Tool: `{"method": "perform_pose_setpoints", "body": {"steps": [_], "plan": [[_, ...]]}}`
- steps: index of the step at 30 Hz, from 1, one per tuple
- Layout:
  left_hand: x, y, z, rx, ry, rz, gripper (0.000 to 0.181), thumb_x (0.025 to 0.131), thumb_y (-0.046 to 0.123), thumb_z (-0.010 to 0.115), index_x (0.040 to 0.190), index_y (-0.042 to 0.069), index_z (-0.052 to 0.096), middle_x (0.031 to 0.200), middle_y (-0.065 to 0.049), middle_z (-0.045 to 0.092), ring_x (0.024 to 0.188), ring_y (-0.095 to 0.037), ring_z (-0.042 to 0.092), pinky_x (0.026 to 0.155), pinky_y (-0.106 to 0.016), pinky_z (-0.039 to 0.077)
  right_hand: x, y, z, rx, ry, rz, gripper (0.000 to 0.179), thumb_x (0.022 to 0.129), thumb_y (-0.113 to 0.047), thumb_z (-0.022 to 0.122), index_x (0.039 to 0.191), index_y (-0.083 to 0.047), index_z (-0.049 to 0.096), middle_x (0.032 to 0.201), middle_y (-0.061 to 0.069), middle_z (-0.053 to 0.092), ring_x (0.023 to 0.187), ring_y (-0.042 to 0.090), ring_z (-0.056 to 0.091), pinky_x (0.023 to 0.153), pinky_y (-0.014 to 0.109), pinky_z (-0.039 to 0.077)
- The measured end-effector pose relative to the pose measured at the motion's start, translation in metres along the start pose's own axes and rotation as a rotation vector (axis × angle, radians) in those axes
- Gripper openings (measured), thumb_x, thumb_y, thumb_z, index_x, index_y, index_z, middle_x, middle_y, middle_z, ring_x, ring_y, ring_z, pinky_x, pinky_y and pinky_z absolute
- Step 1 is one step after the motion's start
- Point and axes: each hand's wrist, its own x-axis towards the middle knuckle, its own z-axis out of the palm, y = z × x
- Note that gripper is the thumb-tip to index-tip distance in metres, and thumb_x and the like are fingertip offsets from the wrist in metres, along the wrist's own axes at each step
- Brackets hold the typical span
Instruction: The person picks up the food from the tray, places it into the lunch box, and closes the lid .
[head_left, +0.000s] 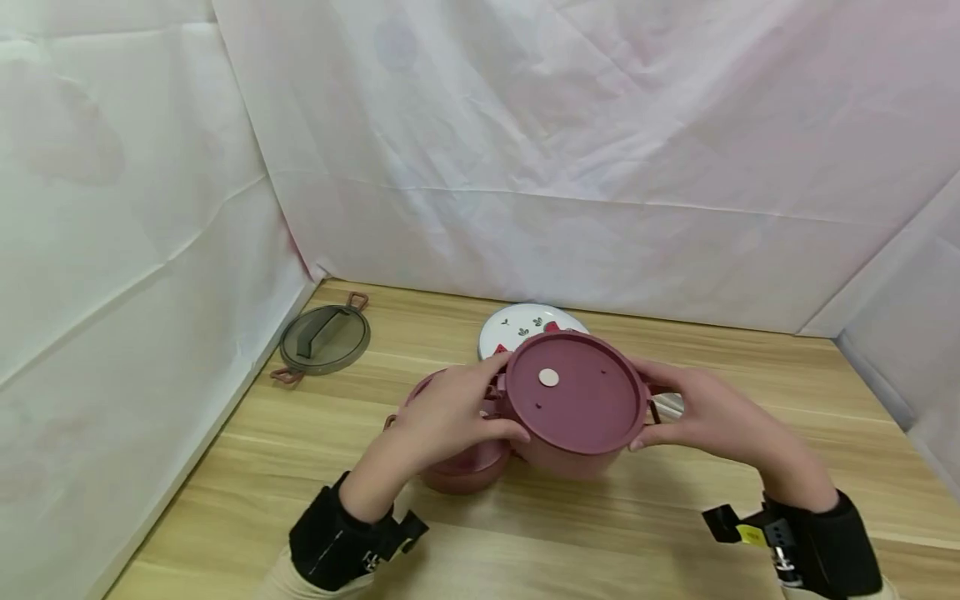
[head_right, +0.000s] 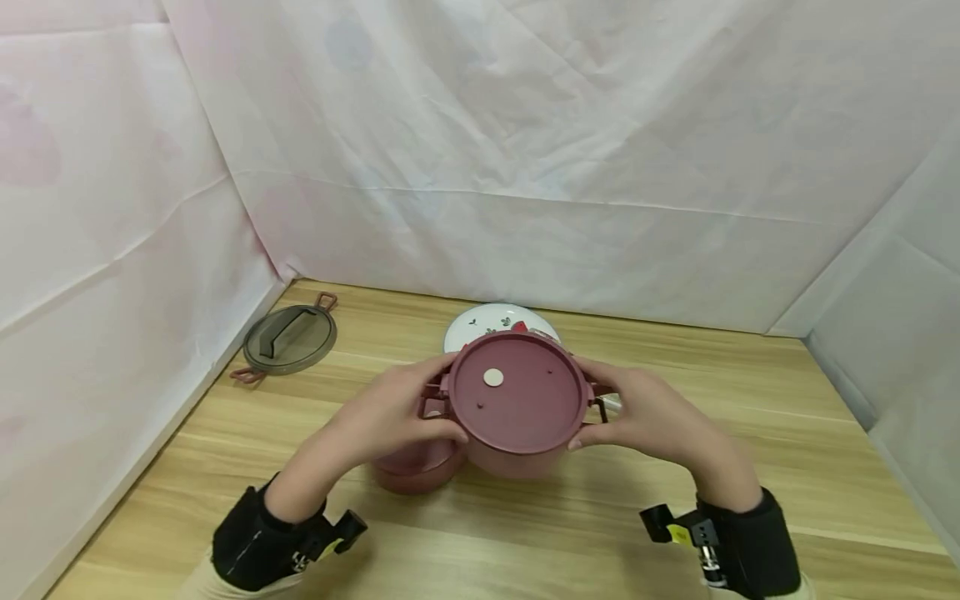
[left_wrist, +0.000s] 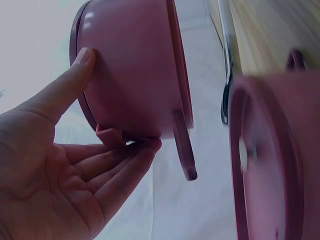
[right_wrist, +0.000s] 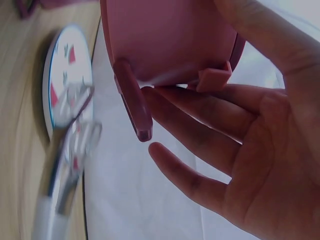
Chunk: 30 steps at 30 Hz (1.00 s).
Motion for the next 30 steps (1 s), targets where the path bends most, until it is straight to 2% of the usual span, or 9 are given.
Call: {"method": "perform_pose_setpoints", "body": {"steps": [9, 16, 21, 30], "plan": [[-0.016, -0.033, -0.020, -0.042, 0.033, 0.028, 0.091, 0.076, 0.040, 0.085, 0.152, 0.015, 0.041, 0.140, -0.005, 0.061, 0.128, -0.022, 0.059, 0.107, -0.044, 0.050, 0.031, -0.018, 0.024, 0.074, -0.011, -0.003, 0.091, 0.073, -0.052, 0.083, 0.149, -0.015, 0.047, 0.123, 0.000, 0.070, 0.108, 0.021, 0.069, 0.088, 0.038, 0.059], [-0.030, -0.059, -0.032, -0.098, 0.034, 0.016, 0.086, 0.078, 0.037, 0.084, 0.150, 0.012, 0.043, 0.139, -0.008, 0.062, 0.124, -0.024, 0.062, 0.103, -0.044, 0.053, 0.054, -0.034, 0.041, 0.104, -0.033, -0.007, 0.090, 0.072, -0.049, 0.085, 0.148, -0.018, 0.049, 0.124, -0.002, 0.070, 0.109, 0.017, 0.068, 0.090, 0.039, 0.059], [-0.036, -0.074, -0.035, -0.164, 0.016, 0.006, 0.087, 0.079, 0.035, 0.084, 0.151, 0.011, 0.042, 0.139, -0.009, 0.061, 0.120, -0.025, 0.065, 0.099, -0.042, 0.056, 0.064, -0.043, 0.051, 0.122, -0.041, -0.007, 0.089, 0.071, -0.048, 0.086, 0.146, -0.020, 0.050, 0.121, -0.006, 0.071, 0.108, 0.014, 0.069, 0.084, 0.032, 0.059], [-0.044, -0.089, -0.038, -0.179, -0.002, -0.013, 0.087, 0.077, 0.034, 0.085, 0.150, 0.008, 0.043, 0.143, -0.010, 0.058, 0.123, -0.025, 0.064, 0.101, -0.037, 0.055, 0.072, -0.052, 0.063, 0.078, -0.034, 0.004, 0.089, 0.068, -0.055, 0.085, 0.145, -0.026, 0.051, 0.117, -0.010, 0.071, 0.103, 0.010, 0.068, 0.080, 0.034, 0.057]]}}
